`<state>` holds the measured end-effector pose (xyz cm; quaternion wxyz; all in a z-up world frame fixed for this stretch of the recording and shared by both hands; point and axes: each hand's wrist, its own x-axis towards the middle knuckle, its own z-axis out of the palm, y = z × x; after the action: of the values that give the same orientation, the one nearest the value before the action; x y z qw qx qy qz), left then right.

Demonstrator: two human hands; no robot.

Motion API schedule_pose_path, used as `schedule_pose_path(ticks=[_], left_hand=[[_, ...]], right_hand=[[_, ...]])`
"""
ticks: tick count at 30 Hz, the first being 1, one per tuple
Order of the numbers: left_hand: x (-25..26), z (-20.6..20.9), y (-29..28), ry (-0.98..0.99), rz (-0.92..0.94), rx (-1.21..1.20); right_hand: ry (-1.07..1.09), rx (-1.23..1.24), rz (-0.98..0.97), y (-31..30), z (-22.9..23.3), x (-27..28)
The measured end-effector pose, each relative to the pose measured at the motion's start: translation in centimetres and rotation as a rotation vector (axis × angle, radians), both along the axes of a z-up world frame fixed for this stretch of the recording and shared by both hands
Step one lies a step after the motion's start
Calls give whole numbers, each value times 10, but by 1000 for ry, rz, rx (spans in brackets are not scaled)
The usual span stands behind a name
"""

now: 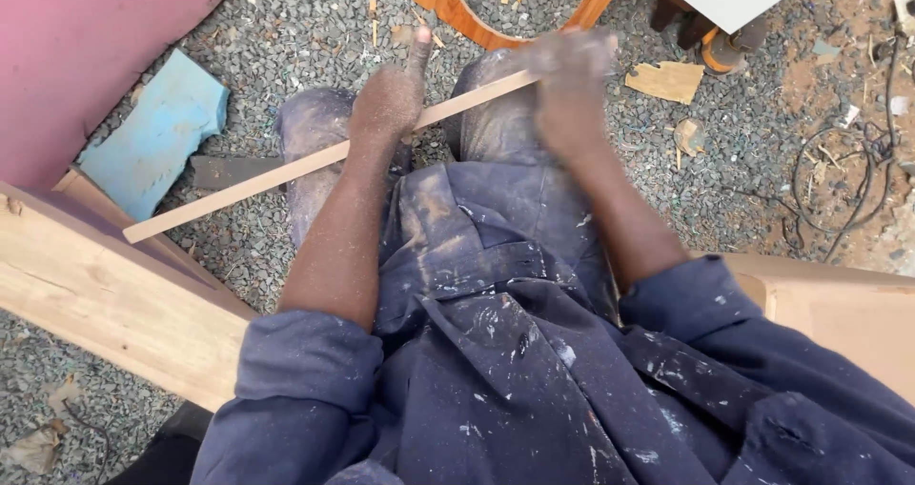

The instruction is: Sanding the edges and surfaces of a wooden frame component using sandpaper.

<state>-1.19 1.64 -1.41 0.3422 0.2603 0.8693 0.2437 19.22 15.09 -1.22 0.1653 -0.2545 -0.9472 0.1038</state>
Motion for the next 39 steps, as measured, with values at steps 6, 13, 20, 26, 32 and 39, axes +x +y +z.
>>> schedule_pose_path(ticks=[6, 13, 20, 26, 32, 39], left_hand=[[6, 22, -6, -102, 42, 63], [4, 14, -4, -37, -4, 8], [-5, -22, -9, 225, -176, 102], [-3, -15, -15, 276, -255, 139], [27, 6, 25, 127, -367, 334], [28, 17, 29, 50, -395, 322]], right_hand=[[-5, -155, 105, -45, 49, -20], [126, 21, -40, -28, 8, -17], [-87, -132, 204, -51, 13, -30], [219, -28, 44, -52, 5, 4], [-128, 147, -144, 37, 7, 10], [-119, 117, -8, 51, 9, 17]])
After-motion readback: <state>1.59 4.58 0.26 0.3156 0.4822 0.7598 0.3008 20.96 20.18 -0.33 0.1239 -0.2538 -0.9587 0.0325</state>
